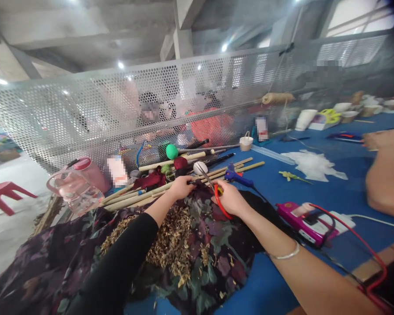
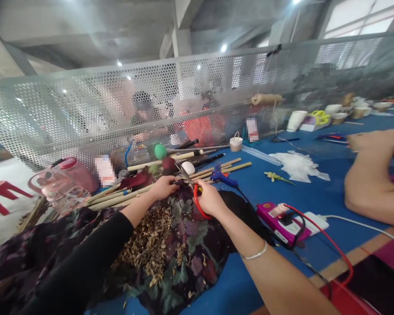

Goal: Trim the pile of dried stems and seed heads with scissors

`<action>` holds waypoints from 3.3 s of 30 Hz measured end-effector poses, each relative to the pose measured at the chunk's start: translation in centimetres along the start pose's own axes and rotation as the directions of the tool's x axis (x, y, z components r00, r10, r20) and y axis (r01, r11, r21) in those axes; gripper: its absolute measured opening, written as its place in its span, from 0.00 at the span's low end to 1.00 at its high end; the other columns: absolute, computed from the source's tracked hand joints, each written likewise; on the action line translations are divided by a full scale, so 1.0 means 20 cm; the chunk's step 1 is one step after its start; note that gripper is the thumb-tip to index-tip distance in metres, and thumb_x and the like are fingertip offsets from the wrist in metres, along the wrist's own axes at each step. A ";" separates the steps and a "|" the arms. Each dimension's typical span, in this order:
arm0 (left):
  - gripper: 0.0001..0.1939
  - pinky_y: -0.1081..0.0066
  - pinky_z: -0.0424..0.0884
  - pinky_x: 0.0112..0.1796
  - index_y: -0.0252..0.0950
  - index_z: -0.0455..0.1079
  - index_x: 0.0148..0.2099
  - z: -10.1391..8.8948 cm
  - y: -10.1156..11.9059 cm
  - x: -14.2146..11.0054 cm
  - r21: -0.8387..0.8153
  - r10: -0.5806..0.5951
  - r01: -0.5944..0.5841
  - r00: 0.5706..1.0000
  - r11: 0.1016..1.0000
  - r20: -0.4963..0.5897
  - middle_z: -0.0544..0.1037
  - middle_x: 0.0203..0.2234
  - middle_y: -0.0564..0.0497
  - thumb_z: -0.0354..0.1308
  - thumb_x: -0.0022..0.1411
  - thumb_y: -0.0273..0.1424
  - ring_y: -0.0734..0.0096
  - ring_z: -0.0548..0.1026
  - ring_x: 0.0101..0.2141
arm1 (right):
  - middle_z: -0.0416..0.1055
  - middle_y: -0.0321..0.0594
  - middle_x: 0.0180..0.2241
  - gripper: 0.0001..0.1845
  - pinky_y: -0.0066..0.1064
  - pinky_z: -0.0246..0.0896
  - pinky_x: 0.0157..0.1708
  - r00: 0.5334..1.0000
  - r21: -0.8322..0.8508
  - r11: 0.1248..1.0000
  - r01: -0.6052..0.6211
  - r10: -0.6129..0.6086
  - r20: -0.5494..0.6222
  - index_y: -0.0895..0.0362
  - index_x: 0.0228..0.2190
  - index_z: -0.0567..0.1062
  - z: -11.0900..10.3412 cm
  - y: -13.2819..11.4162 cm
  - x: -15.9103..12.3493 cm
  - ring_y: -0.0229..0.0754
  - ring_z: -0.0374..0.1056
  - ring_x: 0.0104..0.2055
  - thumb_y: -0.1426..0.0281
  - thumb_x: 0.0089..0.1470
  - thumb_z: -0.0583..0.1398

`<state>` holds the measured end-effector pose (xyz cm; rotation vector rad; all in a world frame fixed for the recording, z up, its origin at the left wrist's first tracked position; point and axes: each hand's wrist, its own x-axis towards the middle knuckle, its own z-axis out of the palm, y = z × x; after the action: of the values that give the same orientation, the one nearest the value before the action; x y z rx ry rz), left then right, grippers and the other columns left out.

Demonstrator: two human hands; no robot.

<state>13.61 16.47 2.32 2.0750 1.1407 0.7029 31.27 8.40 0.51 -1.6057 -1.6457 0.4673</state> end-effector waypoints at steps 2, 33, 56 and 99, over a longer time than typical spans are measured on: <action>0.11 0.73 0.69 0.33 0.34 0.75 0.37 0.01 0.00 0.00 0.057 0.072 -0.071 0.997 0.996 -0.025 0.77 0.28 0.50 0.57 0.48 0.27 0.71 0.72 0.28 | 0.74 0.39 0.31 0.22 0.28 0.61 0.31 0.996 -0.090 0.996 0.015 -0.023 -0.092 0.54 0.41 0.70 -0.02 -0.01 -0.01 0.42 0.70 0.32 0.77 0.40 0.59; 0.12 0.74 0.63 0.23 0.33 0.74 0.35 -0.23 0.05 -0.55 0.180 -0.296 0.279 0.952 0.943 0.073 0.73 0.20 0.52 0.53 0.53 0.34 0.73 0.69 0.20 | 0.72 0.35 0.22 0.15 0.26 0.54 0.23 0.968 -0.209 0.951 0.229 -0.245 -0.055 0.53 0.38 0.71 0.03 -0.19 -0.17 0.39 0.66 0.22 0.67 0.45 0.58; 0.13 0.70 0.65 0.39 0.37 0.77 0.38 -0.08 0.02 -0.38 0.595 -0.178 0.014 0.960 0.803 0.218 0.79 0.34 0.46 0.61 0.48 0.32 0.62 0.74 0.36 | 0.72 0.35 0.25 0.15 0.26 0.54 0.24 0.969 -0.197 0.950 0.242 -0.249 -0.008 0.52 0.40 0.70 0.04 -0.19 -0.18 0.38 0.66 0.24 0.68 0.46 0.59; 0.10 0.79 0.74 0.33 0.28 0.73 0.36 0.01 0.09 -0.92 -0.982 -0.642 0.048 0.762 0.184 -0.083 0.74 0.26 0.49 0.53 0.53 0.15 0.81 0.72 0.25 | 0.71 0.37 0.27 0.21 0.28 0.62 0.31 0.964 0.308 0.924 0.227 -0.257 0.061 0.57 0.43 0.67 0.25 -0.36 -0.34 0.38 0.66 0.27 0.66 0.46 0.60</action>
<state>5.93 -0.29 0.97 0.4764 0.9677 1.2975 22.07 2.16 0.71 -1.1555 -1.7272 0.6413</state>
